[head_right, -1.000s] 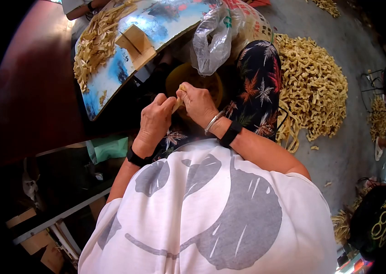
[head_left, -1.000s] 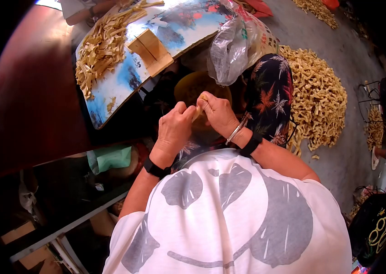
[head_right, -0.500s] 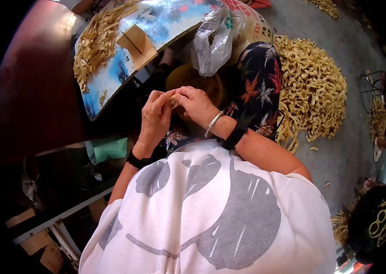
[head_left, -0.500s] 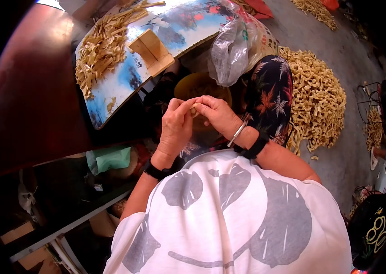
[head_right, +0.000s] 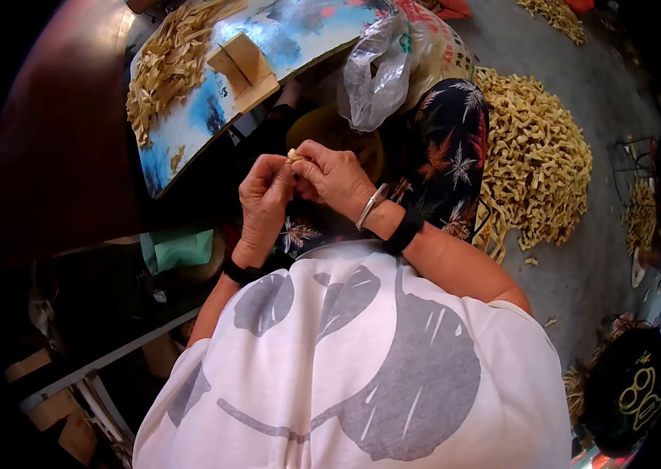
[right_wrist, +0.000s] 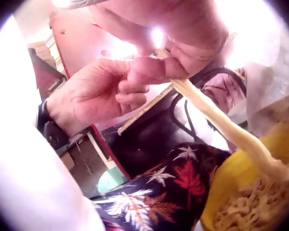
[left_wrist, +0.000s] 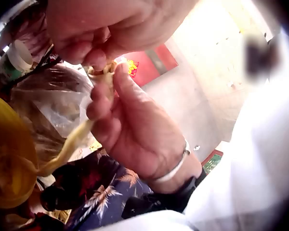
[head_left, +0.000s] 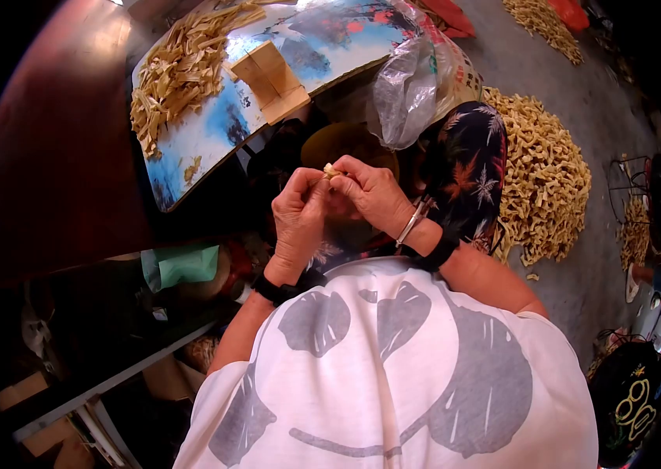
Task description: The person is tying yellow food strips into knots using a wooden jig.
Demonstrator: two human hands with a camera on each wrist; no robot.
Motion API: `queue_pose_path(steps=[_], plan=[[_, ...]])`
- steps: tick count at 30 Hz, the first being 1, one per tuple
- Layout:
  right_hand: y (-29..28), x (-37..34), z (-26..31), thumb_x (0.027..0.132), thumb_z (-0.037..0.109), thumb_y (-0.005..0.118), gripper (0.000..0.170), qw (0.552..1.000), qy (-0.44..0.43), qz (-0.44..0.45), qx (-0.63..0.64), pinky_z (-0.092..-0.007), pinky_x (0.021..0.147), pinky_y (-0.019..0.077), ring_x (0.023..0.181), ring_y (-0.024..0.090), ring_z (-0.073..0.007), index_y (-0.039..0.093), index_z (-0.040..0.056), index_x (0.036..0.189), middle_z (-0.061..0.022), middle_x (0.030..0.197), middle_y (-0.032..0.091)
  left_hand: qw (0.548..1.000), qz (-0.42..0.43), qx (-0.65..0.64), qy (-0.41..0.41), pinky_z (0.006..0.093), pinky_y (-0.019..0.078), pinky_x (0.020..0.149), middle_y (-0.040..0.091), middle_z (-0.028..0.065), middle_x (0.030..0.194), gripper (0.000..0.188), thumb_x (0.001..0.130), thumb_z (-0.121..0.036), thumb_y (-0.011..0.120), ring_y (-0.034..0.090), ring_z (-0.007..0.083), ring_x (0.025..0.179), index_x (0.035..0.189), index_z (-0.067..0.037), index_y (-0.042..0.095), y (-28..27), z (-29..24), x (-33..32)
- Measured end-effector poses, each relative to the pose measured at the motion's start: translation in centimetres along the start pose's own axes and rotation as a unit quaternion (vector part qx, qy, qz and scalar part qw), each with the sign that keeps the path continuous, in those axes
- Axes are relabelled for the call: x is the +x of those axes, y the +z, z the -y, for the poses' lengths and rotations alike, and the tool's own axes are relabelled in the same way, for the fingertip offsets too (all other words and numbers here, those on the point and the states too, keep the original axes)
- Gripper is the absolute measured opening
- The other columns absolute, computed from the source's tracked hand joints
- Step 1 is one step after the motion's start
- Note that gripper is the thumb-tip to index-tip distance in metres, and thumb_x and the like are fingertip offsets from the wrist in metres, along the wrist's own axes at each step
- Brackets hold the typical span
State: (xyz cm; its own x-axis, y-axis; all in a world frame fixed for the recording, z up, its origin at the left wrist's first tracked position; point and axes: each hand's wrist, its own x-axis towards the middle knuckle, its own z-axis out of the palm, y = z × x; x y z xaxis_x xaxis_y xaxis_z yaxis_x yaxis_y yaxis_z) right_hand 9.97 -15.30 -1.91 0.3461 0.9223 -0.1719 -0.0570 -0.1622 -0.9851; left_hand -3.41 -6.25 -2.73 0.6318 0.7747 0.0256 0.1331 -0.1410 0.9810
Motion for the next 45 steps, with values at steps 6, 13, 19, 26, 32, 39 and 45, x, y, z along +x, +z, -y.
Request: queue_pose_path(steps=[6, 13, 19, 26, 32, 39, 45], plan=[[-0.8, -0.3, -1.2, 0.095, 0.022, 0.060, 0.018, 0.954, -0.169, -0.063, -0.239, -0.0391, 0.056, 0.0496, 0.067, 0.066, -0.0335, 0.058, 0.0046, 0.091, -0.0165, 0.074, 0.066, 0.994, 0.011, -0.072, -0.076, 0.0211, 0.0470, 0.063, 0.061, -0.0005, 0.080, 0.006, 0.094, -0.007, 0.062, 0.055, 0.0068, 0.070, 0.098, -0.003, 0.063, -2.4, 0.1, 1.4], [0.8, -0.4, -0.7, 0.093, 0.019, 0.060, 0.013, 0.968, -0.137, -0.125, -0.167, -0.0434, 0.062, 0.0506, 0.073, 0.065, -0.0364, 0.058, 0.0059, 0.093, -0.0150, 0.076, 0.065, 0.890, 0.082, -0.410, -0.183, 0.0315, 0.0501, 0.093, 0.064, 0.0071, 0.113, 0.029, 0.095, -0.012, 0.062, 0.062, 0.0147, 0.103, 0.121, -0.001, 0.055, 0.1, 0.3, 0.0], [-0.1, 0.0, 0.6, 0.084, 0.019, 0.070, 0.021, 0.928, -0.180, -0.140, -0.296, -0.0413, 0.063, 0.0504, 0.075, 0.064, -0.0324, 0.057, 0.0055, 0.093, -0.0120, 0.085, 0.063, 0.932, 0.066, -0.324, -0.149, 0.0309, 0.0498, 0.094, 0.065, 0.0056, 0.109, 0.030, 0.097, -0.014, 0.061, 0.063, 0.0144, 0.099, 0.123, 0.000, 0.055, -0.2, 0.4, 0.2], [-1.4, 3.0, -3.0, 0.080, 0.033, 0.079, 0.045, 0.992, -0.109, 0.022, -0.059, -0.0281, 0.069, 0.0494, 0.072, 0.059, -0.0143, 0.063, 0.0024, 0.108, -0.0057, 0.085, 0.062, 0.914, 0.112, -0.336, -0.197, 0.0265, 0.0545, 0.077, 0.067, 0.0045, 0.098, 0.023, 0.098, -0.017, 0.059, 0.065, 0.0109, 0.087, 0.115, -0.002, 0.061, -1.2, 2.1, 0.8], [-1.0, 2.8, -1.7, 0.082, 0.025, 0.077, 0.029, 0.996, -0.066, -0.027, -0.045, -0.0256, 0.067, 0.0480, 0.070, 0.057, -0.0109, 0.064, 0.0033, 0.095, -0.0019, 0.077, 0.061, 0.968, 0.060, -0.209, -0.122, 0.0183, 0.0393, 0.054, 0.060, -0.0031, 0.080, 0.019, 0.098, -0.018, 0.060, 0.047, 0.0026, 0.061, 0.109, -0.004, 0.065, -0.4, 0.1, -0.4], [-2.0, 3.5, 0.9, 0.091, 0.017, 0.068, 0.011, 0.995, 0.038, 0.031, 0.091, -0.0158, 0.054, 0.0350, 0.062, 0.045, 0.0009, 0.062, 0.0078, 0.095, 0.0087, 0.074, 0.053, 0.986, 0.047, -0.084, -0.134, 0.0173, 0.0276, 0.048, 0.057, -0.0057, 0.070, 0.016, 0.096, -0.016, 0.061, 0.038, -0.0003, 0.054, 0.093, -0.003, 0.070, -3.2, 0.1, -0.5], [-2.2, 6.9, 2.5, 0.094, 0.022, 0.066, 0.018, 0.999, 0.002, 0.018, 0.038, -0.0183, 0.053, 0.0386, 0.060, 0.047, -0.0017, 0.064, 0.0055, 0.101, 0.0058, 0.074, 0.056, 0.995, 0.059, -0.033, -0.070, 0.0170, 0.0290, 0.048, 0.053, -0.0075, 0.068, 0.014, 0.096, -0.015, 0.062, 0.039, -0.0002, 0.055, 0.096, -0.003, 0.069, -4.6, -1.0, 3.2]])
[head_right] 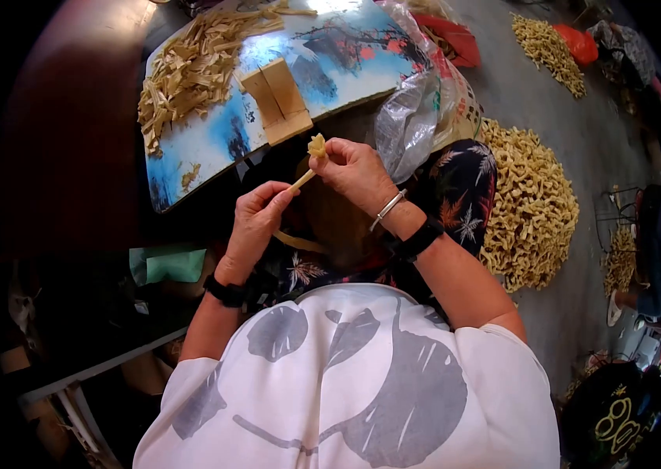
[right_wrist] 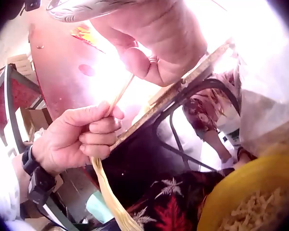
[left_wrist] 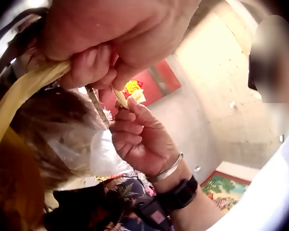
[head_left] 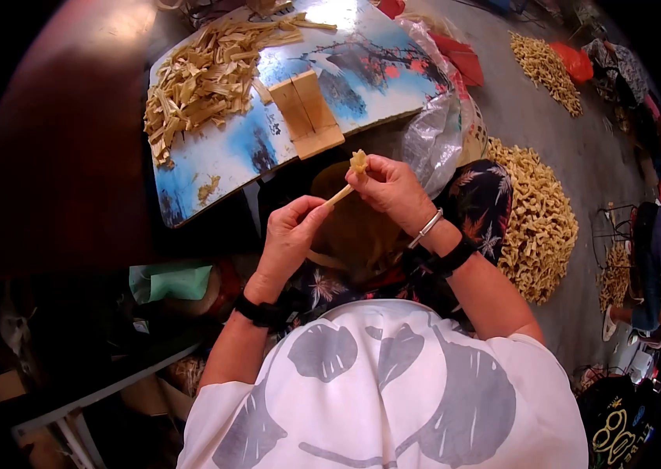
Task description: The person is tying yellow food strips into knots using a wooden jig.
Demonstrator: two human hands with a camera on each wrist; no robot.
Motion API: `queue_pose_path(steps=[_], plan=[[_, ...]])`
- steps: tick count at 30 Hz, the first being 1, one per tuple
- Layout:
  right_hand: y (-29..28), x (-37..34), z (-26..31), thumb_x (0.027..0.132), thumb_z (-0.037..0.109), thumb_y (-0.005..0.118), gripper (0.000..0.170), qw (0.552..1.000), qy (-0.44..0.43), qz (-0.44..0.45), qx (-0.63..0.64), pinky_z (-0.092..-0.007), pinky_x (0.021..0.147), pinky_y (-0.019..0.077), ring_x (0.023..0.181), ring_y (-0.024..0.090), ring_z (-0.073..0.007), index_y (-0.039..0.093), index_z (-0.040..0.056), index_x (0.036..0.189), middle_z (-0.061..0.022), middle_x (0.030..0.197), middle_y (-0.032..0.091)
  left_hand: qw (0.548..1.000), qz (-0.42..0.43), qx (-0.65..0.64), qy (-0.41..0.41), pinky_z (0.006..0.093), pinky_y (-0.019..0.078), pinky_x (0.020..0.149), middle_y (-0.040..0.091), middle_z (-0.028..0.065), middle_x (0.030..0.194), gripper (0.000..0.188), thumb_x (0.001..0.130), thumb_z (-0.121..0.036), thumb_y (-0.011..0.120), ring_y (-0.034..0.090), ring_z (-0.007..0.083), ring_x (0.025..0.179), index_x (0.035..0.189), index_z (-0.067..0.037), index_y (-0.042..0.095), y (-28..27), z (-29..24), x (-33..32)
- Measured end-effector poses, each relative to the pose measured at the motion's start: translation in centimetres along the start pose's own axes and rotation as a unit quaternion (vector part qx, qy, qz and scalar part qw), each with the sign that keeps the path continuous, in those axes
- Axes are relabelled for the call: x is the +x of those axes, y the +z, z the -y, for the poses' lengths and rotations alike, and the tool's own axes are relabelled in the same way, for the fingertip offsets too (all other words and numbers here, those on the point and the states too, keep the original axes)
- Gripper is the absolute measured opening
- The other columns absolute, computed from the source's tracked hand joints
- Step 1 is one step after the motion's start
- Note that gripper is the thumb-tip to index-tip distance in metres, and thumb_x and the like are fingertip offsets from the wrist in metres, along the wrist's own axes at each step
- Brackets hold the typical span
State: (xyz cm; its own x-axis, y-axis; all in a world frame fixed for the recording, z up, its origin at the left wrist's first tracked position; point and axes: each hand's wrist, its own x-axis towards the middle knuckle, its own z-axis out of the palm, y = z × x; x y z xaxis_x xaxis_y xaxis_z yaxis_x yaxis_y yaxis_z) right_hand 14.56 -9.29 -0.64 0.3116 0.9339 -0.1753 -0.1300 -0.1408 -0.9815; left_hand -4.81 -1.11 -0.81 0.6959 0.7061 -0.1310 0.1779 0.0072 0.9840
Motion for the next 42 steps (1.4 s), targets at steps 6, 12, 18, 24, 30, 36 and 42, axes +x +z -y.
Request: queue_pose_path(steps=[6, 12, 18, 24, 30, 36, 42], plan=[[0.1, 7.3, 4.0, 0.096, 0.024, 0.061, 0.023, 0.972, -0.170, -0.088, -0.134, -0.0309, 0.059, 0.0494, 0.061, 0.062, -0.0167, 0.062, 0.0012, 0.095, -0.0090, 0.072, 0.065, 0.964, -0.124, 0.172, 0.159, 0.0189, 0.0324, 0.050, 0.050, -0.0082, 0.067, 0.015, 0.096, -0.013, 0.060, 0.041, 0.0016, 0.058, 0.092, -0.001, 0.068, -3.2, -2.8, 8.3], [0.9, 12.7, 3.0, 0.092, 0.019, 0.061, 0.018, 0.904, -0.260, -0.194, -0.280, -0.0451, 0.068, 0.0506, 0.080, 0.064, -0.0403, 0.060, 0.0018, 0.095, -0.0209, 0.084, 0.066, 0.968, -0.182, 0.128, 0.119, 0.0288, 0.0438, 0.056, 0.060, 0.0053, 0.064, 0.019, 0.090, -0.019, 0.064, 0.052, 0.0101, 0.059, 0.088, -0.001, 0.069, -4.8, -0.9, 14.6], [0.1, 14.0, 1.0, 0.089, 0.017, 0.061, 0.014, 0.856, -0.273, -0.176, -0.402, -0.0480, 0.071, 0.0507, 0.083, 0.063, -0.0415, 0.060, 0.0031, 0.092, -0.0215, 0.083, 0.065, 0.975, -0.205, 0.046, 0.071, 0.0213, 0.0304, 0.048, 0.049, -0.0067, 0.064, 0.020, 0.095, -0.016, 0.058, 0.039, 0.0031, 0.054, 0.085, -0.003, 0.069, -4.7, -0.6, 14.8], [-1.5, 8.7, 2.3, 0.092, 0.023, 0.059, 0.022, 0.966, -0.117, -0.045, -0.228, -0.0388, 0.065, 0.0505, 0.068, 0.065, -0.0282, 0.064, 0.0015, 0.093, -0.0134, 0.073, 0.066, 0.967, -0.081, -0.241, 0.020, 0.0232, 0.0438, 0.062, 0.057, -0.0007, 0.078, 0.022, 0.099, -0.015, 0.053, 0.051, 0.0088, 0.065, 0.106, 0.003, 0.064, -4.3, -1.7, 10.0], [0.3, 1.0, 1.9, 0.089, 0.031, 0.069, 0.033, 0.949, -0.106, -0.070, -0.287, -0.0305, 0.062, 0.0486, 0.066, 0.063, -0.0159, 0.065, 0.0046, 0.109, -0.0099, 0.072, 0.064, 0.980, -0.051, -0.186, 0.041, 0.0232, 0.0484, 0.079, 0.067, 0.0033, 0.091, 0.014, 0.093, -0.009, 0.064, 0.061, 0.0102, 0.082, 0.105, -0.001, 0.066, 0.7, -1.4, 4.1], [2.6, -2.0, -0.9, 0.092, 0.013, 0.062, 0.013, 0.916, -0.261, -0.140, -0.271, -0.0355, 0.069, 0.0502, 0.079, 0.062, -0.0305, 0.066, 0.0050, 0.101, -0.0141, 0.091, 0.061, 0.994, -0.105, -0.036, -0.014, 0.0235, 0.0503, 0.079, 0.068, 0.0037, 0.094, 0.016, 0.093, -0.016, 0.067, 0.060, 0.0091, 0.085, 0.098, -0.001, 0.067, 3.5, 0.8, 0.6], [3.9, -6.8, -2.7, 0.086, 0.008, 0.063, 0.009, 0.911, -0.307, -0.020, -0.275, -0.0390, 0.069, 0.0536, 0.078, 0.064, -0.0343, 0.061, 0.0029, 0.093, -0.0136, 0.084, 0.062, 0.865, 0.033, -0.421, -0.270, 0.0354, 0.0546, 0.080, 0.067, 0.0087, 0.093, 0.021, 0.096, -0.022, 0.061, 0.066, 0.0192, 0.086, 0.103, -0.002, 0.063, 2.8, 2.5, -2.2]])
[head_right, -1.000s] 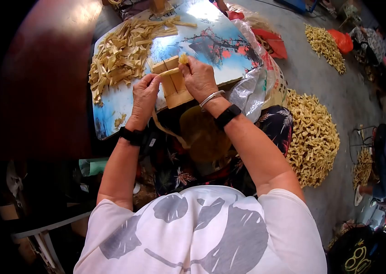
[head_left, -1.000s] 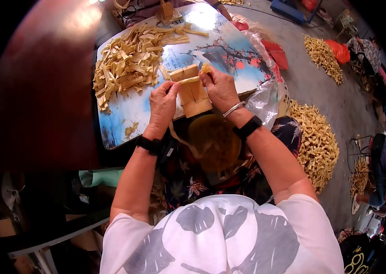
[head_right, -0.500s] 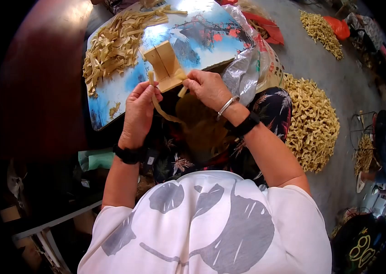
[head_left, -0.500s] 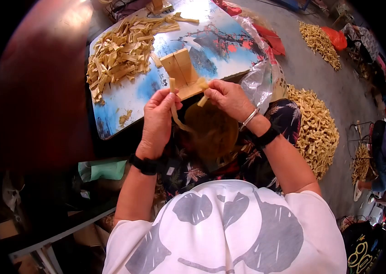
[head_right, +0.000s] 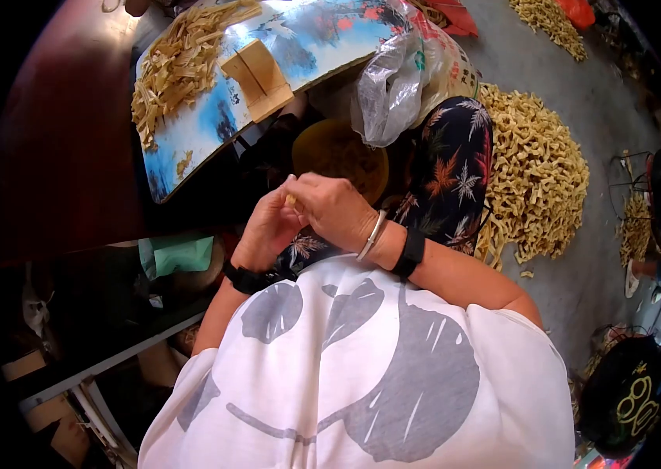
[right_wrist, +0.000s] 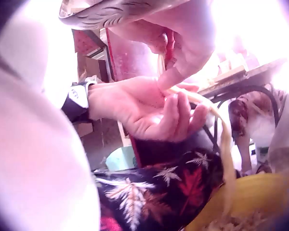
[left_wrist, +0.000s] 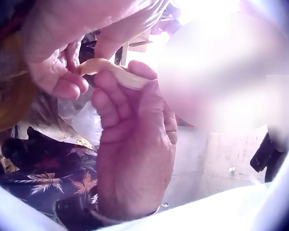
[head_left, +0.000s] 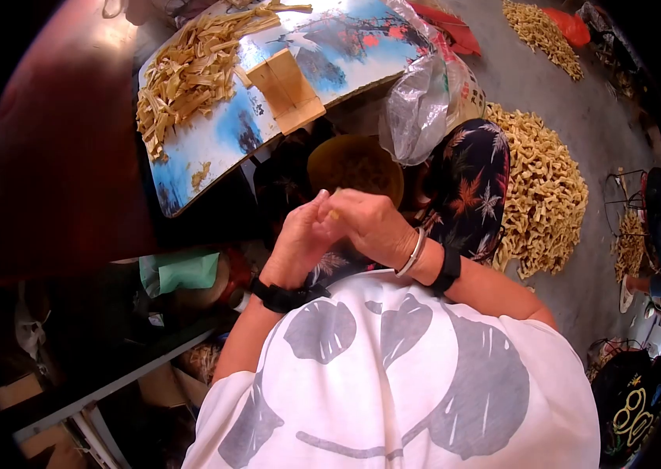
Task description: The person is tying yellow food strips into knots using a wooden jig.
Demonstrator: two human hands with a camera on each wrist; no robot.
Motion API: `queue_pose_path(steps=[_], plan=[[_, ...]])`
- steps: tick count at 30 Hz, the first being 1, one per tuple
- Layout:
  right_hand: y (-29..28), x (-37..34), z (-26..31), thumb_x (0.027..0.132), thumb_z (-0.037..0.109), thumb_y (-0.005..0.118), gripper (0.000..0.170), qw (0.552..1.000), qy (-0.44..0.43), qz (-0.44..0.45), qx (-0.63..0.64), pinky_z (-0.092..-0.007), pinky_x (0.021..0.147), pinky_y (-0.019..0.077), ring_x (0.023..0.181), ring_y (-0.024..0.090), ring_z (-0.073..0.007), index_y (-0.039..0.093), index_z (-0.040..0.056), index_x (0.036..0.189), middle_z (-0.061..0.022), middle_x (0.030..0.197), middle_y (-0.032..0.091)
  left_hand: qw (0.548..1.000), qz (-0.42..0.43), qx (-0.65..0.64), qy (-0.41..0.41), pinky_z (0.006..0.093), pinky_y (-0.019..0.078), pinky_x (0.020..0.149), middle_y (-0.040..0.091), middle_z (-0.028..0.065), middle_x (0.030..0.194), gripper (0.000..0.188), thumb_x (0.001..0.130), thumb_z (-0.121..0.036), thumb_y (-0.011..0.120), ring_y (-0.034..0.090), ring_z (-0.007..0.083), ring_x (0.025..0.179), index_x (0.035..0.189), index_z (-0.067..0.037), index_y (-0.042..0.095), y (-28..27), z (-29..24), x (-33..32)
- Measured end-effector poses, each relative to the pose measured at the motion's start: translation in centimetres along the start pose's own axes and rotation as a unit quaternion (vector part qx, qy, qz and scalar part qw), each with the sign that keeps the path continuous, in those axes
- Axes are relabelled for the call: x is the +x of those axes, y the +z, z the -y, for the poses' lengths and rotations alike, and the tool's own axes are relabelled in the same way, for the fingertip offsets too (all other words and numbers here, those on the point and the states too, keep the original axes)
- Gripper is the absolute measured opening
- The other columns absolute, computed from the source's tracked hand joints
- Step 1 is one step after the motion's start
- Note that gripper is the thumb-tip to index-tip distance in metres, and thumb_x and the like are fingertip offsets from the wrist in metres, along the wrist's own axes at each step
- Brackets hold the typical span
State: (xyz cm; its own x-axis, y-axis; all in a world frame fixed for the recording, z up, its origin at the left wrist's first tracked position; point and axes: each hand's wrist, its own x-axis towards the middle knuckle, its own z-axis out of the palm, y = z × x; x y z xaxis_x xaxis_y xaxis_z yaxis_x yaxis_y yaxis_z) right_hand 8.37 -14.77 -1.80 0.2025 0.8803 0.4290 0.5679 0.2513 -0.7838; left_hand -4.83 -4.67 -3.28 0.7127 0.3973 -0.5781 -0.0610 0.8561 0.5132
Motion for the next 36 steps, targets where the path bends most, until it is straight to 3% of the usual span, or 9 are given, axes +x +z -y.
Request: queue_pose_path(steps=[7, 9, 12, 16, 19, 27, 31, 32, 36], plan=[[-0.5, -2.2, 0.9, 0.091, 0.010, 0.060, 0.009, 0.996, 0.056, -0.026, 0.057, -0.0373, 0.071, 0.0535, 0.079, 0.064, -0.0342, 0.060, 0.0013, 0.090, -0.0163, 0.085, 0.063, 0.967, -0.041, 0.243, 0.069, 0.0290, 0.0545, 0.066, 0.068, 0.0062, 0.089, 0.013, 0.094, -0.005, 0.058, 0.066, 0.0166, 0.075, 0.102, 0.001, 0.066, 1.2, 0.7, 0.9], [-0.8, -2.0, -0.1, 0.092, 0.011, 0.060, 0.011, 0.994, 0.064, -0.085, 0.012, -0.0376, 0.072, 0.0529, 0.081, 0.065, -0.0342, 0.061, 0.0004, 0.090, -0.0168, 0.090, 0.065, 0.896, -0.056, 0.422, 0.126, 0.0299, 0.0521, 0.061, 0.067, 0.0066, 0.085, 0.013, 0.091, 0.001, 0.057, 0.065, 0.0198, 0.071, 0.100, 0.000, 0.067, 1.1, 0.8, 0.9], [-0.5, -2.0, -1.8, 0.093, 0.012, 0.059, 0.012, 0.988, 0.059, -0.140, 0.031, -0.0377, 0.076, 0.0526, 0.085, 0.065, -0.0349, 0.061, 0.0003, 0.089, -0.0166, 0.097, 0.066, 0.586, -0.016, 0.721, 0.369, 0.0338, 0.0494, 0.058, 0.062, 0.0088, 0.078, 0.009, 0.085, 0.002, 0.062, 0.064, 0.0281, 0.069, 0.088, -0.003, 0.069, 2.2, 0.6, 0.3], [-1.0, -1.0, -1.8, 0.096, 0.016, 0.058, 0.015, 0.872, 0.408, -0.078, 0.258, -0.0300, 0.055, 0.0549, 0.065, 0.068, -0.0202, 0.057, 0.0004, 0.096, -0.0111, 0.083, 0.069, 0.489, -0.048, 0.740, 0.460, 0.0363, 0.0536, 0.061, 0.058, 0.0109, 0.083, 0.018, 0.078, 0.003, 0.064, 0.063, 0.0313, 0.071, 0.094, -0.005, 0.066, 3.6, 0.6, -0.4], [-0.4, -0.9, -2.6, 0.095, 0.020, 0.060, 0.019, 0.891, 0.382, -0.089, 0.228, -0.0267, 0.048, 0.0521, 0.058, 0.067, -0.0149, 0.057, 0.0020, 0.098, -0.0079, 0.076, 0.068, 0.461, -0.070, 0.739, 0.486, 0.0371, 0.0551, 0.063, 0.059, 0.0111, 0.087, 0.028, 0.077, 0.004, 0.064, 0.064, 0.0302, 0.071, 0.103, -0.006, 0.066, 4.1, 0.9, -0.5], [-0.1, -1.9, -3.5, 0.094, 0.019, 0.061, 0.020, 0.933, 0.267, -0.040, 0.237, -0.0284, 0.067, 0.0537, 0.074, 0.067, -0.0131, 0.066, -0.0003, 0.097, -0.0078, 0.085, 0.069, 0.541, -0.057, 0.688, 0.481, 0.0350, 0.0532, 0.066, 0.060, 0.0146, 0.092, 0.026, 0.085, 0.006, 0.060, 0.064, 0.0314, 0.075, 0.108, -0.003, 0.068, 3.4, 0.7, 0.3], [-0.5, -1.8, -3.3, 0.096, 0.019, 0.059, 0.020, 0.813, 0.363, -0.001, 0.455, -0.0280, 0.074, 0.0540, 0.086, 0.066, -0.0111, 0.065, 0.0011, 0.103, -0.0056, 0.095, 0.068, 0.545, -0.016, 0.681, 0.489, 0.0329, 0.0535, 0.067, 0.057, 0.0171, 0.099, 0.028, 0.084, 0.006, 0.058, 0.063, 0.0295, 0.072, 0.110, 0.000, 0.065, 2.5, 0.5, 0.4], [-0.9, -1.6, -2.6, 0.097, 0.019, 0.059, 0.020, 0.746, 0.407, 0.011, 0.528, -0.0280, 0.075, 0.0542, 0.088, 0.066, -0.0108, 0.064, 0.0014, 0.104, -0.0047, 0.098, 0.068, 0.592, -0.034, 0.654, 0.470, 0.0312, 0.0528, 0.066, 0.058, 0.0153, 0.097, 0.025, 0.086, 0.005, 0.058, 0.063, 0.0265, 0.071, 0.110, 0.000, 0.065, 2.4, 0.6, 0.3], [-0.9, -1.0, -3.2, 0.099, 0.023, 0.056, 0.021, 0.811, 0.366, -0.011, 0.456, -0.0249, 0.073, 0.0552, 0.089, 0.063, -0.0094, 0.062, 0.0039, 0.107, -0.0010, 0.100, 0.064, 0.767, -0.080, 0.513, 0.376, 0.0250, 0.0497, 0.064, 0.062, 0.0072, 0.089, 0.015, 0.091, 0.001, 0.060, 0.060, 0.0144, 0.070, 0.105, -0.001, 0.064, 2.3, 0.8, -0.2]])
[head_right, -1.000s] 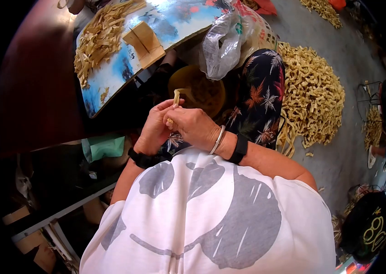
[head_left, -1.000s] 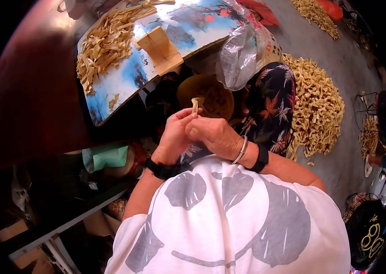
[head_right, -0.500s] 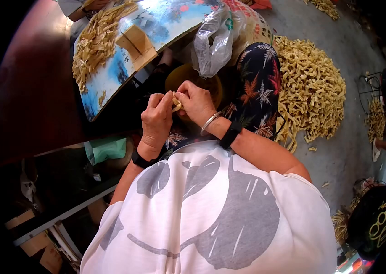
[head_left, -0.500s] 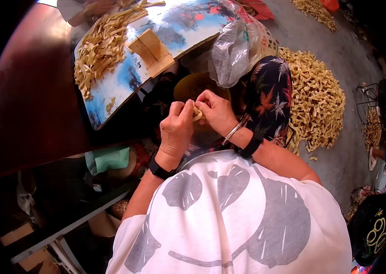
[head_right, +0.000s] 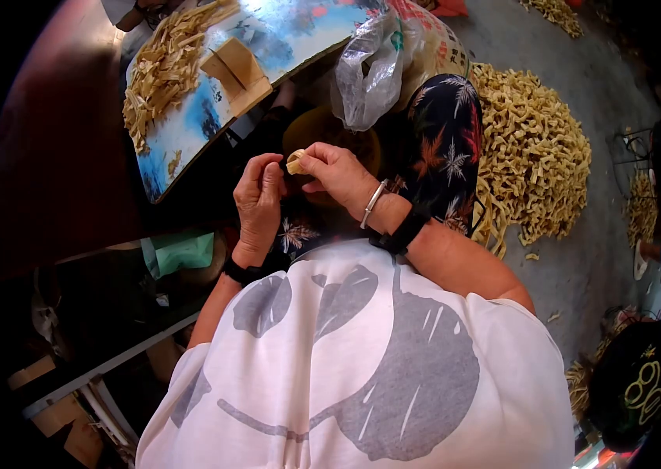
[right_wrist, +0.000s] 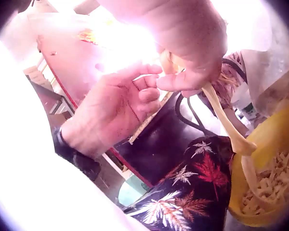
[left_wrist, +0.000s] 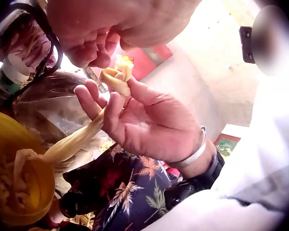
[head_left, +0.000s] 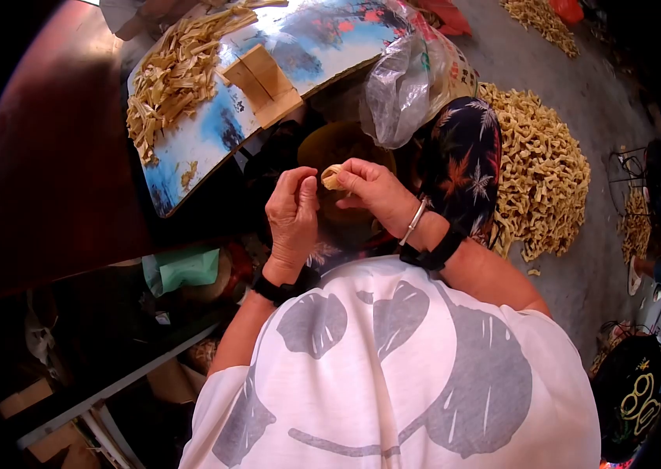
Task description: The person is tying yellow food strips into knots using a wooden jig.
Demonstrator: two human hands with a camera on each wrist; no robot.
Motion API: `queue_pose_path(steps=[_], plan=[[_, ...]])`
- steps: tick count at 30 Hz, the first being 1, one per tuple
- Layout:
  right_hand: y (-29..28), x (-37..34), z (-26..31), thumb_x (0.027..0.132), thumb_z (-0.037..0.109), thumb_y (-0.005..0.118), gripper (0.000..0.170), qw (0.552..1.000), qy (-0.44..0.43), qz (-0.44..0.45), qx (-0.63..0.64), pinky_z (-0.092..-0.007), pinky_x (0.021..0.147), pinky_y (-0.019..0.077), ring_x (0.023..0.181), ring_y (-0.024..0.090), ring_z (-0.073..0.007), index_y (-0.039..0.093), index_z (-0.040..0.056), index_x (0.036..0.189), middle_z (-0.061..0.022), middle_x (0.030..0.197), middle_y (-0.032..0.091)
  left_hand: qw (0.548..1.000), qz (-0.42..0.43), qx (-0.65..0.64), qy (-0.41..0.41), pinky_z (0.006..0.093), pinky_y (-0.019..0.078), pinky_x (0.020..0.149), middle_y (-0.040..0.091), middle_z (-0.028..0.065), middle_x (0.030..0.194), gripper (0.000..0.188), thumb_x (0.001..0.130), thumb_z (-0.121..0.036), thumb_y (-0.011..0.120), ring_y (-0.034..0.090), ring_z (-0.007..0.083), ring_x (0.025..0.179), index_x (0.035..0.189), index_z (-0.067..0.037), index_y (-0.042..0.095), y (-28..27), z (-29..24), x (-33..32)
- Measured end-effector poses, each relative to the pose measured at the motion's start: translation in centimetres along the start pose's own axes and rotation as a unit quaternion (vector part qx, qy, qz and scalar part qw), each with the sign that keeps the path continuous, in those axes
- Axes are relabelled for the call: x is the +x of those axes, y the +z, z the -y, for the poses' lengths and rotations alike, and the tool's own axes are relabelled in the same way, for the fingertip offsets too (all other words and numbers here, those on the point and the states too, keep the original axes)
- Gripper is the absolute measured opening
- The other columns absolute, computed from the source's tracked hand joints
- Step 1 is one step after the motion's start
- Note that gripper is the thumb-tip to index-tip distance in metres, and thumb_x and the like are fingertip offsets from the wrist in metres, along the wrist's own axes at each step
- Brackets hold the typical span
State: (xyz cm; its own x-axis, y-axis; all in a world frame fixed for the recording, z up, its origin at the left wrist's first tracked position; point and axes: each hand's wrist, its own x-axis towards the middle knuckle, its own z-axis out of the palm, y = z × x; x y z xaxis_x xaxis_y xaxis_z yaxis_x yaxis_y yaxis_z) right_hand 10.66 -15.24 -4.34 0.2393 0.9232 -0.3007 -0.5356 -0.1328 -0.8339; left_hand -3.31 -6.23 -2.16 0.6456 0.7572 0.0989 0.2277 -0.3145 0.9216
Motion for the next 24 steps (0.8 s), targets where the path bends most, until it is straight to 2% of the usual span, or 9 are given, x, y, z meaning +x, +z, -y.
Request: queue_pose_path(steps=[1, 5, 8, 9, 12, 16, 19, 22, 24], plan=[[-0.1, 0.1, 0.0, 0.100, 0.024, 0.055, 0.021, 0.998, -0.025, -0.001, -0.055, -0.0233, 0.075, 0.0548, 0.090, 0.062, -0.0088, 0.061, 0.0052, 0.108, -0.0004, 0.101, 0.063, 0.998, 0.000, -0.048, -0.044, 0.0235, 0.0488, 0.064, 0.062, 0.0050, 0.086, 0.013, 0.092, 0.000, 0.060, 0.058, 0.0112, 0.070, 0.104, -0.002, 0.063, -0.2, 0.0, -0.1], [1.2, -0.3, 0.3, 0.102, 0.025, 0.052, 0.021, 0.987, -0.080, -0.031, -0.135, -0.0205, 0.063, 0.0540, 0.077, 0.062, -0.0088, 0.061, 0.0055, 0.105, -0.0003, 0.091, 0.063, 0.999, -0.007, -0.053, 0.005, 0.0210, 0.0472, 0.065, 0.061, 0.0007, 0.078, 0.007, 0.091, 0.000, 0.063, 0.055, 0.0063, 0.070, 0.097, -0.002, 0.063, 0.3, 0.0, 0.2], [1.2, -1.5, 2.1, 0.100, 0.021, 0.054, 0.019, 0.965, 0.003, -0.054, -0.257, -0.0220, 0.055, 0.0520, 0.063, 0.060, -0.0080, 0.061, 0.0040, 0.100, -0.0007, 0.075, 0.061, 0.998, -0.036, -0.042, -0.009, 0.0201, 0.0458, 0.062, 0.061, 0.0001, 0.077, 0.007, 0.090, 0.001, 0.064, 0.054, 0.0058, 0.068, 0.096, -0.002, 0.063, -1.2, 1.2, 1.3], [1.0, -1.8, 1.6, 0.099, 0.019, 0.055, 0.017, 0.929, -0.105, -0.053, -0.351, -0.0229, 0.049, 0.0494, 0.056, 0.057, -0.0071, 0.062, 0.0032, 0.096, -0.0006, 0.064, 0.058, 0.999, -0.041, -0.021, 0.001, 0.0203, 0.0454, 0.059, 0.060, -0.0011, 0.076, 0.004, 0.091, -0.001, 0.064, 0.054, 0.0066, 0.066, 0.095, -0.002, 0.064, -1.8, 1.2, 1.8], [1.9, -2.5, 0.8, 0.098, 0.017, 0.057, 0.016, 0.928, -0.128, -0.077, -0.340, -0.0228, 0.050, 0.0493, 0.056, 0.058, -0.0072, 0.062, 0.0030, 0.095, -0.0013, 0.064, 0.059, 0.978, -0.027, -0.178, -0.105, 0.0210, 0.0456, 0.056, 0.060, -0.0017, 0.074, 0.004, 0.092, -0.004, 0.063, 0.055, 0.0077, 0.064, 0.097, -0.004, 0.064, -1.6, 0.3, 2.0], [2.5, -2.2, 1.1, 0.096, 0.014, 0.059, 0.013, 0.943, -0.120, -0.134, -0.280, -0.0233, 0.048, 0.0493, 0.057, 0.061, -0.0084, 0.061, 0.0020, 0.094, -0.0033, 0.065, 0.061, 0.884, 0.006, -0.433, -0.179, 0.0243, 0.0516, 0.074, 0.066, 0.0047, 0.095, 0.018, 0.093, -0.009, 0.065, 0.063, 0.0114, 0.080, 0.110, -0.004, 0.060, -0.1, 1.0, 1.3], [2.6, -1.5, 0.4, 0.095, 0.015, 0.061, 0.011, 0.923, -0.203, -0.108, -0.308, -0.0239, 0.054, 0.0514, 0.063, 0.063, -0.0096, 0.062, 0.0034, 0.096, -0.0040, 0.069, 0.062, 0.920, 0.024, -0.359, -0.156, 0.0282, 0.0523, 0.084, 0.066, 0.0068, 0.106, 0.029, 0.093, -0.010, 0.065, 0.064, 0.0139, 0.093, 0.120, -0.002, 0.057, 0.6, 1.1, 0.3], [1.6, -0.6, 0.3, 0.091, 0.017, 0.068, 0.017, 0.820, -0.286, -0.120, -0.482, -0.0235, 0.064, 0.0517, 0.072, 0.063, -0.0102, 0.061, 0.0044, 0.101, -0.0047, 0.076, 0.062, 0.927, 0.006, -0.335, -0.165, 0.0246, 0.0503, 0.086, 0.066, 0.0055, 0.106, 0.030, 0.092, -0.008, 0.066, 0.063, 0.0113, 0.093, 0.120, -0.001, 0.057, 0.2, 0.9, 0.5], [1.6, -0.2, 1.5, 0.087, 0.022, 0.072, 0.027, 0.867, -0.233, -0.113, -0.425, -0.0266, 0.065, 0.0518, 0.072, 0.064, -0.0134, 0.060, 0.0023, 0.101, -0.0081, 0.081, 0.064, 0.934, 0.013, -0.325, -0.149, 0.0225, 0.0496, 0.086, 0.066, 0.0051, 0.105, 0.029, 0.091, -0.007, 0.067, 0.062, 0.0097, 0.091, 0.118, 0.000, 0.058, 0.0, 0.5, 0.6]])
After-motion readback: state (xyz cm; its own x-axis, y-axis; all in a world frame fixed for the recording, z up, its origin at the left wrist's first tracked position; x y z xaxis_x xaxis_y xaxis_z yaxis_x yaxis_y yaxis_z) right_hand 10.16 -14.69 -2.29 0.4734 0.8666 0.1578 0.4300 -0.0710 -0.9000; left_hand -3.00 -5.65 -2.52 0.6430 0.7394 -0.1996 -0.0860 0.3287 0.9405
